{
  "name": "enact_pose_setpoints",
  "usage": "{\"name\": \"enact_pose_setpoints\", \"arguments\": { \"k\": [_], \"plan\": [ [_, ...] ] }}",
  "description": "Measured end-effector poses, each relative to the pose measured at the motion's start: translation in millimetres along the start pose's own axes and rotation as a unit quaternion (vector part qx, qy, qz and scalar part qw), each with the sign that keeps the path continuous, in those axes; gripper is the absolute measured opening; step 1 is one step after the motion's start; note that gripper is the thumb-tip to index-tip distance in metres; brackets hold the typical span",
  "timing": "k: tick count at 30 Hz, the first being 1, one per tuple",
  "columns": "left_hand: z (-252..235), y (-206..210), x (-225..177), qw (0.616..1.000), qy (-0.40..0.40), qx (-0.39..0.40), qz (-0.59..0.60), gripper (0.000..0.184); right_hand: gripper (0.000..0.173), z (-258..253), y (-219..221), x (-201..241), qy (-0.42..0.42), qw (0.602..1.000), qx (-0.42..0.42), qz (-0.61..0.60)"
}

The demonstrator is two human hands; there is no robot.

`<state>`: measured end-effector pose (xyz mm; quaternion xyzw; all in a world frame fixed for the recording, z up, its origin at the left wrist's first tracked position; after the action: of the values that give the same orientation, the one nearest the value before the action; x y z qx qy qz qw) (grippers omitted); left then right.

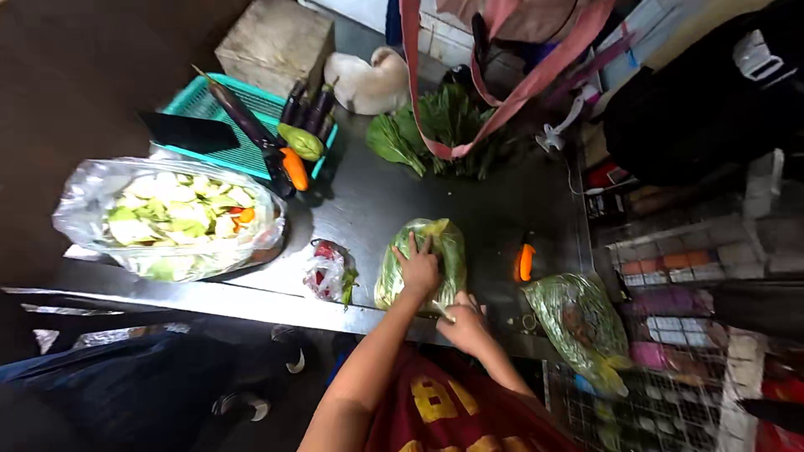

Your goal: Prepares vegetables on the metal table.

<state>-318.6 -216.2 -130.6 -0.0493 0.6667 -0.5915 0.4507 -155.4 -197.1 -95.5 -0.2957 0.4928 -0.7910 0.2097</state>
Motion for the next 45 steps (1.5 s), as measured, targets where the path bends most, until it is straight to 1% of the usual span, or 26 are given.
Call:
{"name": "enact_pose_setpoints", "arguments": {
  "k": [1, 3, 5, 6, 8, 9, 10, 12, 13, 15, 17, 19, 21, 23, 25, 26, 28, 31, 32, 34, 35, 37, 39, 41, 43, 45],
  "plan": [
    [-3, -5, 2, 1.0, -0.002, 0.006, 0.004, 0.034, 0.03, 13, 7, -3, 0.008, 1.0, -0.005, -0.01],
    [-5, -14, 2, 0.999, 0.001, 0.027, 0.018, 0.032, 0.029, 33, 20, -18, 0.033, 0.998, -0.044, -0.02],
    [1, -24, 0, 0.999, 0.001, 0.032, 0.037, 0.033, 0.03, 41, 24, -31, 0.044, 0.995, -0.087, -0.015],
    [3, -28, -1, 0.998, 0.001, 0.029, 0.047, 0.033, 0.032, 41, 23, -34, 0.046, 0.995, -0.093, -0.015],
    [8, -41, -4, 0.997, 0.003, 0.024, 0.074, 0.037, 0.038, 34, 20, -36, 0.039, 0.996, -0.074, -0.025],
    [11, -49, -7, 0.995, 0.004, 0.016, 0.096, 0.037, 0.041, 30, 17, -36, 0.03, 0.997, -0.063, -0.043],
    [16, -54, -9, 0.992, 0.014, -0.009, 0.122, 0.036, 0.039, 28, 12, -36, 0.01, 0.995, -0.065, -0.07],
    [30, -52, -8, 0.982, 0.061, -0.077, 0.164, 0.036, 0.031, 29, -4, -31, -0.045, 0.985, -0.095, -0.138],
    [38, -49, -6, 0.975, 0.093, -0.107, 0.169, 0.038, 0.027, 29, -12, -27, -0.071, 0.978, -0.105, -0.164],
    [56, -46, -6, 0.973, 0.133, -0.112, 0.151, 0.052, 0.023, 29, -21, -23, -0.11, 0.969, -0.1, -0.199],
    [70, -47, -9, 0.981, 0.126, -0.08, 0.121, 0.059, 0.023, 28, -23, -22, -0.123, 0.967, -0.077, -0.207],
    [76, -47, -9, 0.986, 0.112, -0.07, 0.102, 0.062, 0.025, 25, -25, -22, -0.097, 0.971, -0.069, -0.207],
    [79, -48, -10, 0.987, 0.108, -0.075, 0.097, 0.064, 0.027, 19, -30, -22, -0.051, 0.973, -0.095, -0.202],
    [83, -51, -12, 0.986, 0.106, -0.091, 0.097, 0.058, 0.031, 14, -39, -18, -0.042, 0.967, -0.155, -0.199],
    [85, -52, -13, 0.983, 0.11, -0.119, 0.091, 0.041, 0.036, 2, -42, -10, -0.076, 0.954, -0.214, -0.196],
    [85, -52, -13, 0.98, 0.124, -0.133, 0.081, 0.035, 0.037, -5, -43, -5, -0.094, 0.95, -0.229, -0.193],
    [86, -52, -17, 0.974, 0.148, -0.155, 0.081, 0.025, 0.032, -16, -46, 2, -0.122, 0.945, -0.247, -0.175],
    [84, -59, -23, 0.966, 0.161, -0.183, 0.088, 0.017, 0.016, -20, -62, 13, -0.163, 0.94, -0.261, -0.148],
    [84, -60, -23, 0.965, 0.159, -0.189, 0.088, 0.015, 0.014, -21, -65, 12, -0.176, 0.938, -0.259, -0.15],
    [83, -57, -21, 0.965, 0.157, -0.193, 0.087, 0.014, 0.017, -26, -68, -2, -0.18, 0.933, -0.245, -0.194],
    [83, -54, -20, 0.963, 0.161, -0.201, 0.083, 0.015, 0.023, -33, -72, -15, -0.148, 0.933, -0.238, -0.228],
    [81, -50, -21, 0.958, 0.168, -0.218, 0.074, 0.016, 0.035, -47, -84, -54, -0.02, 0.926, -0.249, -0.285],
    [81, -49, -26, 0.956, 0.174, -0.226, 0.063, 0.016, 0.041, -61, -97, -101, 0.121, 0.898, -0.288, -0.311],
    [84, -51, -33, 0.959, 0.172, -0.218, 0.052, 0.015, 0.048, -74, -104, -143, 0.225, 0.874, -0.3, -0.311],
    [87, -52, -39, 0.96, 0.166, -0.221, 0.051, 0.014, 0.052, -90, -106, -169, 0.278, 0.863, -0.283, -0.313],
    [92, -54, -45, 0.964, 0.143, -0.214, 0.064, 0.014, 0.051, -102, -107, -180, 0.295, 0.874, -0.249, -0.296]
  ]
}}
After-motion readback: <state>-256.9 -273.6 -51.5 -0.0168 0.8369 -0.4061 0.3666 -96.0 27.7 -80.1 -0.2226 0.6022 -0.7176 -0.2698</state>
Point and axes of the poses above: each hand's wrist, its own z-axis away from the middle knuckle, its own y-axis out of the palm, x = y × z, the point moved 4 cm from there along -z, towards the middle knuckle, and after that the axes turned 14 degrees about -x, right-handed, at the moved point
